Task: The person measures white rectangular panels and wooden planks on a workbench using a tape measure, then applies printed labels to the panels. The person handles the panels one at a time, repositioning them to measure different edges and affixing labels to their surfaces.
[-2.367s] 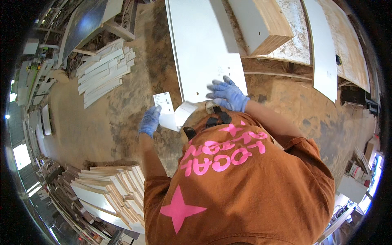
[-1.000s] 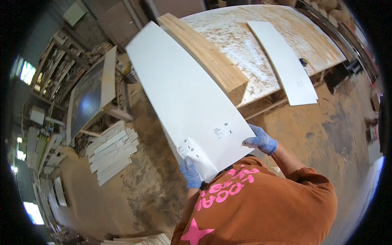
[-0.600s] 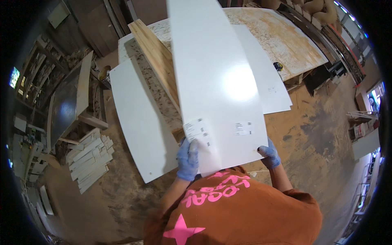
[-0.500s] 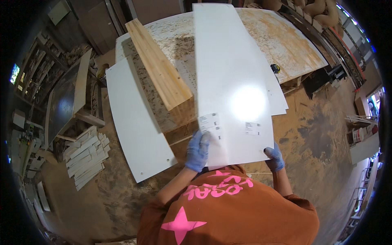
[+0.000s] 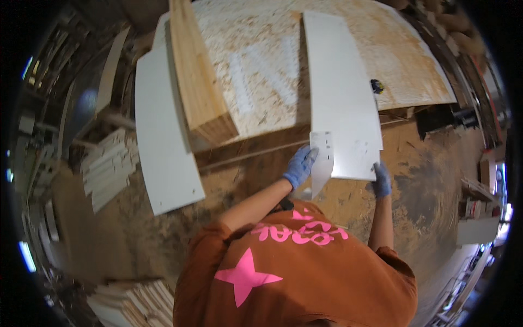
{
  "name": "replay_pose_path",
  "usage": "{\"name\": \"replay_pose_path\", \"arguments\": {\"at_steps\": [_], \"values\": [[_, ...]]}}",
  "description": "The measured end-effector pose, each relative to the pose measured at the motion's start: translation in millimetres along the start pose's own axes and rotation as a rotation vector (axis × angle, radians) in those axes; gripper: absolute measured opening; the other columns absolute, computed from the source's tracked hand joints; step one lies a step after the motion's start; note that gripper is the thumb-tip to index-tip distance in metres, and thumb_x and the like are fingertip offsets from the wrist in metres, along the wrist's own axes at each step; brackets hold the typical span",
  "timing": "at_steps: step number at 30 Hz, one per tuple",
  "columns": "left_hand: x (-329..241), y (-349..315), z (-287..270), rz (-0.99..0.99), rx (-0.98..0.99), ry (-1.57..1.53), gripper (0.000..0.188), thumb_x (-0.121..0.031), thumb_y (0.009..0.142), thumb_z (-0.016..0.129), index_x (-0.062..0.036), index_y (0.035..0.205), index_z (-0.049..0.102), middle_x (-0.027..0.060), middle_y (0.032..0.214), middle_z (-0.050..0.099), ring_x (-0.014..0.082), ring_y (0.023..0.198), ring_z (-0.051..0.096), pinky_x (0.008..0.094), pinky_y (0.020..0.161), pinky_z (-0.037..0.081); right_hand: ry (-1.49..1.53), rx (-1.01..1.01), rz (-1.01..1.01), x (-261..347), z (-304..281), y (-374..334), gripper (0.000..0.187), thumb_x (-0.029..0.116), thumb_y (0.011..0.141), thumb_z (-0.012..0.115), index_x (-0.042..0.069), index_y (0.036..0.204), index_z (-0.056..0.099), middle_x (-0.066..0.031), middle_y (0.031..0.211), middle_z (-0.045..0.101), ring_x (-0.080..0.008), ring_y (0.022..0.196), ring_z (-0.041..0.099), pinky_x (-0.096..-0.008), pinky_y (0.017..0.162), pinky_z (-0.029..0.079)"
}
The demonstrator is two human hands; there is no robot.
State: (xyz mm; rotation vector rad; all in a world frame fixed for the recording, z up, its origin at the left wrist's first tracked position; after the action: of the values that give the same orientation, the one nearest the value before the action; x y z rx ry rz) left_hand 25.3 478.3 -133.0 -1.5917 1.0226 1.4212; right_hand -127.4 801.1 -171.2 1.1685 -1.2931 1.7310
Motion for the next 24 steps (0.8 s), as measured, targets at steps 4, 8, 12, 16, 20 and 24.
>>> {"name": "replay_pose_path", "arguments": {"at_steps": [4,8,12,16,20,24], "values": [[-11.8,-52.0,-54.3,-0.251,0.126,-0.425,0.041,-0.037,0.096,0.052,-0.0015,0.115,0.061,0.0078,0.110,0.065,0.0180,0.098,0.060,0.0302,0.090,0.046,-0.583,-0.290,-0.337,24.1,-11.6,31.5,0.040,0.008,0.088,0.064,-0.001,0.126,0.056,-0.0104,0.121,0.061,-0.0213,0.107,0.058,-0.0336,0.094,0.045],[-5.0,-145.4,-174.9,-0.339,-0.046,-0.638,0.050,-0.041,0.096,0.052,-0.0013,0.125,0.056,0.0039,0.112,0.063,0.0141,0.095,0.059,0.0278,0.086,0.048,-0.334,0.206,-0.098,24.8,131.2,-7.4,0.037,0.018,0.089,0.062,0.002,0.123,0.059,-0.0086,0.117,0.063,-0.0166,0.102,0.060,-0.0301,0.088,0.048],[34.0,-242.1,-304.0,-0.258,-0.463,-0.530,0.044,-0.036,0.095,0.054,-0.0002,0.120,0.058,0.0070,0.107,0.063,0.0150,0.093,0.061,0.0290,0.081,0.051,-0.295,0.619,0.102,-25.5,292.6,-62.9,0.033,0.020,0.090,0.062,0.003,0.118,0.061,-0.0042,0.108,0.064,-0.0131,0.100,0.058,-0.0264,0.088,0.046],[17.6,-273.7,-377.1,-0.342,-0.804,-0.329,0.042,-0.038,0.091,0.059,-0.0001,0.109,0.063,0.0057,0.094,0.064,0.0132,0.083,0.062,0.0239,0.064,0.051,-0.177,0.968,0.166,-64.4,439.9,-124.0,0.033,0.018,0.089,0.063,0.000,0.116,0.060,-0.0076,0.112,0.062,-0.0160,0.106,0.056,-0.0287,0.096,0.043],[12.2,-252.7,-410.7,-0.342,-0.745,-0.125,0.039,-0.037,0.091,0.061,-0.0016,0.108,0.065,0.0076,0.088,0.065,0.0130,0.082,0.060,0.0269,0.067,0.050,-0.214,1.144,0.024,-79.0,553.5,-177.3,0.035,0.013,0.087,0.065,0.000,0.119,0.057,-0.0074,0.112,0.061,-0.0150,0.105,0.056,-0.0292,0.096,0.044],[2.7,-242.9,-430.5,-0.229,-0.671,-0.056,0.033,-0.028,0.093,0.061,0.0020,0.107,0.066,0.0051,0.090,0.067,0.0105,0.080,0.057,0.0262,0.073,0.047,0.025,1.041,-0.045,-79.6,618.4,-206.6,0.036,0.010,0.087,0.064,-0.001,0.120,0.053,-0.0076,0.109,0.060,-0.0138,0.102,0.056,-0.0287,0.092,0.046]]}}
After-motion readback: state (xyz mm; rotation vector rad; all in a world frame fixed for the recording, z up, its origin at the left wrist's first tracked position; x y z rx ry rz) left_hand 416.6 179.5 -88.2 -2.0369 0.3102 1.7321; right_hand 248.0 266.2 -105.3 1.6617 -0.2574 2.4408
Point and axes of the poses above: each hand's wrist, its own y-axis towards the middle knuckle, its own z-axis out of the palm, x = y × z, the point moved 5 cm from there along y, towards the middle knuckle
